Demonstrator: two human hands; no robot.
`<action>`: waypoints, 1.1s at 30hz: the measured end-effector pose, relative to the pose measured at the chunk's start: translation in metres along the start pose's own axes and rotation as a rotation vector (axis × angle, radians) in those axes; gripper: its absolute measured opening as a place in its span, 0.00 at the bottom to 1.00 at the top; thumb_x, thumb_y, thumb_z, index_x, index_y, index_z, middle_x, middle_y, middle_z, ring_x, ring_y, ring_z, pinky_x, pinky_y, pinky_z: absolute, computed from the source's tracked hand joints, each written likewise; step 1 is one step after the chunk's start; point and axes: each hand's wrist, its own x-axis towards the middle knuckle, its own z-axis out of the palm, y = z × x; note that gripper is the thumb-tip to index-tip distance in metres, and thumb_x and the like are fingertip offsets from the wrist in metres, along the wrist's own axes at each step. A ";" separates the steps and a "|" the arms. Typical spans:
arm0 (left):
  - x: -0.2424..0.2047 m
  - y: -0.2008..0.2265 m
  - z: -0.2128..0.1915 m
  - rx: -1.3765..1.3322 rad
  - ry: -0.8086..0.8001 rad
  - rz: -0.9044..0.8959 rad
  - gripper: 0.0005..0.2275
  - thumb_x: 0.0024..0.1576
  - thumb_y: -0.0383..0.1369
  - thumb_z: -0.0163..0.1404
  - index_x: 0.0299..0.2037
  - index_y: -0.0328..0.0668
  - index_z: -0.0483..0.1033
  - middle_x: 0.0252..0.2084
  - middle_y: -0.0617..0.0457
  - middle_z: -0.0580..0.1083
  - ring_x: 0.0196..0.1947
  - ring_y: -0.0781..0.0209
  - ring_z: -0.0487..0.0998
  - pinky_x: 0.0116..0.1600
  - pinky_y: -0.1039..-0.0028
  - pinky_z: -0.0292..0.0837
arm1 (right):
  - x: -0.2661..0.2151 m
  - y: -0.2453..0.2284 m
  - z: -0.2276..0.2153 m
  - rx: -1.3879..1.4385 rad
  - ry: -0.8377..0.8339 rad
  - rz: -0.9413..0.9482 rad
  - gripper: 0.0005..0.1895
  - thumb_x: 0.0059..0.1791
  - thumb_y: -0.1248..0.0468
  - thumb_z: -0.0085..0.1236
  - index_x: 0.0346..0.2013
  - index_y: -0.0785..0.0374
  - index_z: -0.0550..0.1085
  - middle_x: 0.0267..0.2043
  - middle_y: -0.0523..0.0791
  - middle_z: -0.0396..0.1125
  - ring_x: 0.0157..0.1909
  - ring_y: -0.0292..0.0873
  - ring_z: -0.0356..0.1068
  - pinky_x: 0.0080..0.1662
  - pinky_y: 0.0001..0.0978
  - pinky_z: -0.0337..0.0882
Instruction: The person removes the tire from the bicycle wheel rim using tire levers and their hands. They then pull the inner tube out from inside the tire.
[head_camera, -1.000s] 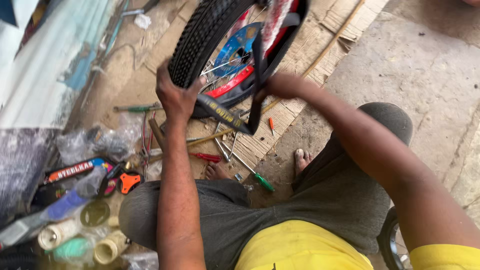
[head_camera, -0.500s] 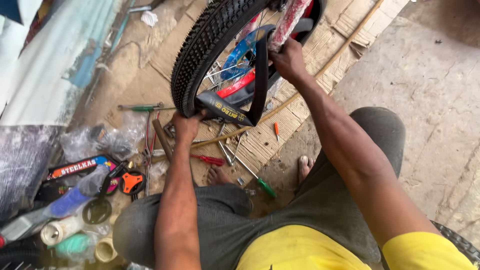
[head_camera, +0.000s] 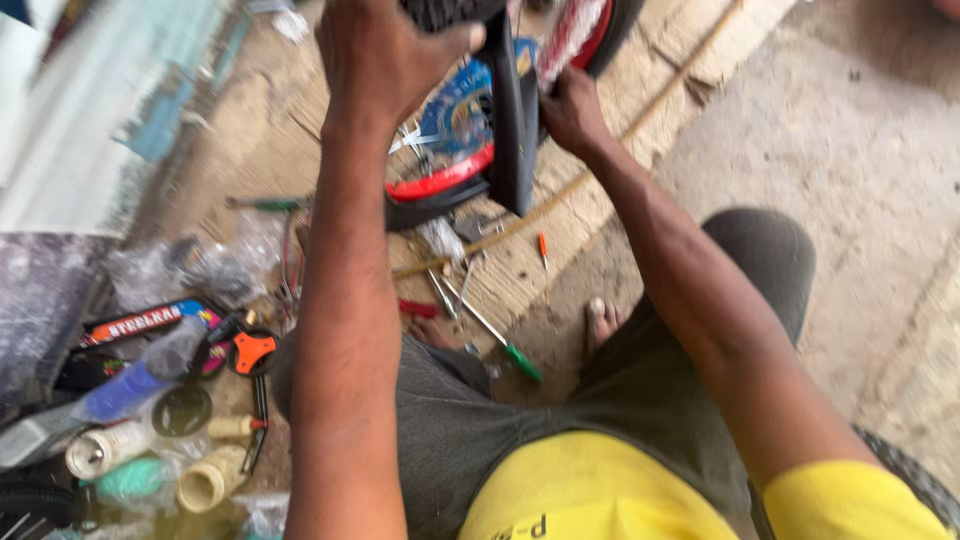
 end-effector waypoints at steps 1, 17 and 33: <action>0.001 -0.006 -0.002 -0.035 0.021 0.006 0.28 0.47 0.48 0.76 0.45 0.35 0.77 0.40 0.40 0.79 0.39 0.39 0.81 0.45 0.52 0.76 | 0.004 0.003 0.001 0.034 0.016 -0.064 0.10 0.56 0.62 0.57 0.45 0.67 0.72 0.37 0.47 0.73 0.35 0.41 0.75 0.37 0.38 0.75; -0.032 -0.016 0.049 0.096 -0.056 -0.195 0.27 0.53 0.51 0.67 0.52 0.41 0.73 0.36 0.44 0.78 0.38 0.49 0.82 0.46 0.61 0.77 | 0.013 0.190 0.081 -0.050 0.274 0.097 0.27 0.50 0.54 0.64 0.59 0.65 0.70 0.51 0.58 0.74 0.54 0.57 0.75 0.56 0.44 0.72; -0.033 -0.041 0.051 -0.080 0.180 0.080 0.29 0.54 0.44 0.71 0.59 0.42 0.71 0.51 0.45 0.78 0.51 0.46 0.83 0.54 0.61 0.81 | 0.050 0.216 0.137 0.373 0.047 -0.471 0.36 0.60 0.58 0.62 0.76 0.65 0.55 0.69 0.55 0.61 0.65 0.52 0.64 0.64 0.46 0.68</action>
